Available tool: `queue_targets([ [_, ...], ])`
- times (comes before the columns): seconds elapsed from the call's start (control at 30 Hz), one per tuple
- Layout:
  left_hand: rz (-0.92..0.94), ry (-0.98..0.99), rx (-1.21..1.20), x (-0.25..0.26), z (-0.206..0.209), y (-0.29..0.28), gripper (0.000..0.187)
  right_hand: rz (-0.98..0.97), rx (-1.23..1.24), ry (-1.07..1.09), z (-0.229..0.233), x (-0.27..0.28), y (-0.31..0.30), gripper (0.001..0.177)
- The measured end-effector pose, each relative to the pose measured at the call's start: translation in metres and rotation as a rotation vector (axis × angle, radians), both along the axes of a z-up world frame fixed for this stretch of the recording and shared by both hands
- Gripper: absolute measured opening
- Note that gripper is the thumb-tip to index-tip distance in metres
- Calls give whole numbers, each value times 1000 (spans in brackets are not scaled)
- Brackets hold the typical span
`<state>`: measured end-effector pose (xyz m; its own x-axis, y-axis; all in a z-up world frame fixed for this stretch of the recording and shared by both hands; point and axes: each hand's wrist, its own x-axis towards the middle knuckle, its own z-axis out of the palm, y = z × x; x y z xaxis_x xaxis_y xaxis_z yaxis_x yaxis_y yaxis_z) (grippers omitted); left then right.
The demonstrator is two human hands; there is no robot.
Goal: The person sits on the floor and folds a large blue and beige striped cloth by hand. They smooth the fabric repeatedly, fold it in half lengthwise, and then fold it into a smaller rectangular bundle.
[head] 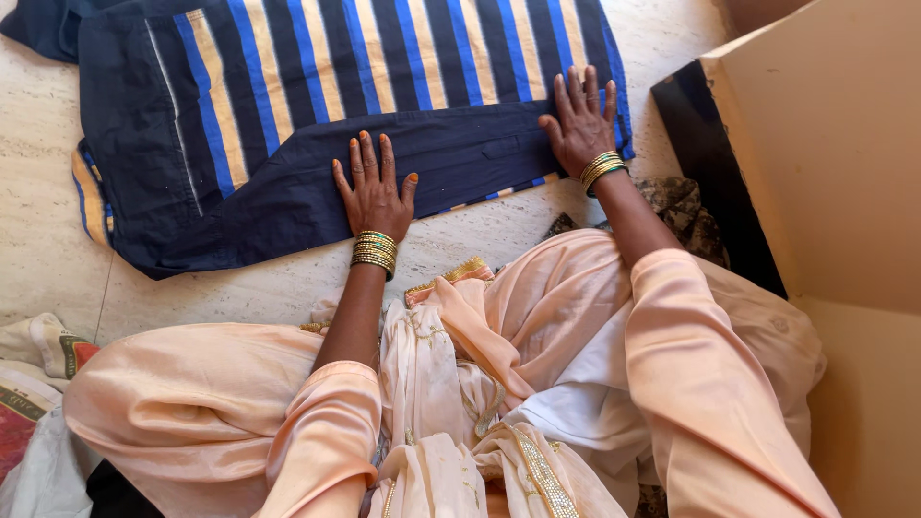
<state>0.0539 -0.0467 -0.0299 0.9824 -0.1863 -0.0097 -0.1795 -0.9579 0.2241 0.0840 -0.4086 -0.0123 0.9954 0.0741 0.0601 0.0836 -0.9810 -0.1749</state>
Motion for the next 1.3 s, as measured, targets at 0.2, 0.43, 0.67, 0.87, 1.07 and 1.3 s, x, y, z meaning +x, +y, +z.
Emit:
queue_targets([
  [0.2, -148, -160, -215, -23, 6, -5, 55, -130, 185, -39, 4, -32, -32, 22],
  [0.43, -238, -164, -287, -39, 19, -19, 39, 81, 98, -39, 31, -68, -30, 35],
  [0.67, -279, -275, -196, -41, -13, -22, 17, 58, -7, -107, 32, -67, -26, 22],
  [0.87, -293, -249, -221, -40, -4, -21, 16, 47, 26, -160, 36, -68, -25, 10],
  [1.07, -295, -240, -233, -44, 15, -25, 21, 65, 13, -333, 50, -78, -23, 3],
  [1.3, -291, -286, -178, -42, 0, -24, 11, 20, -7, -279, 46, -83, -25, 2],
])
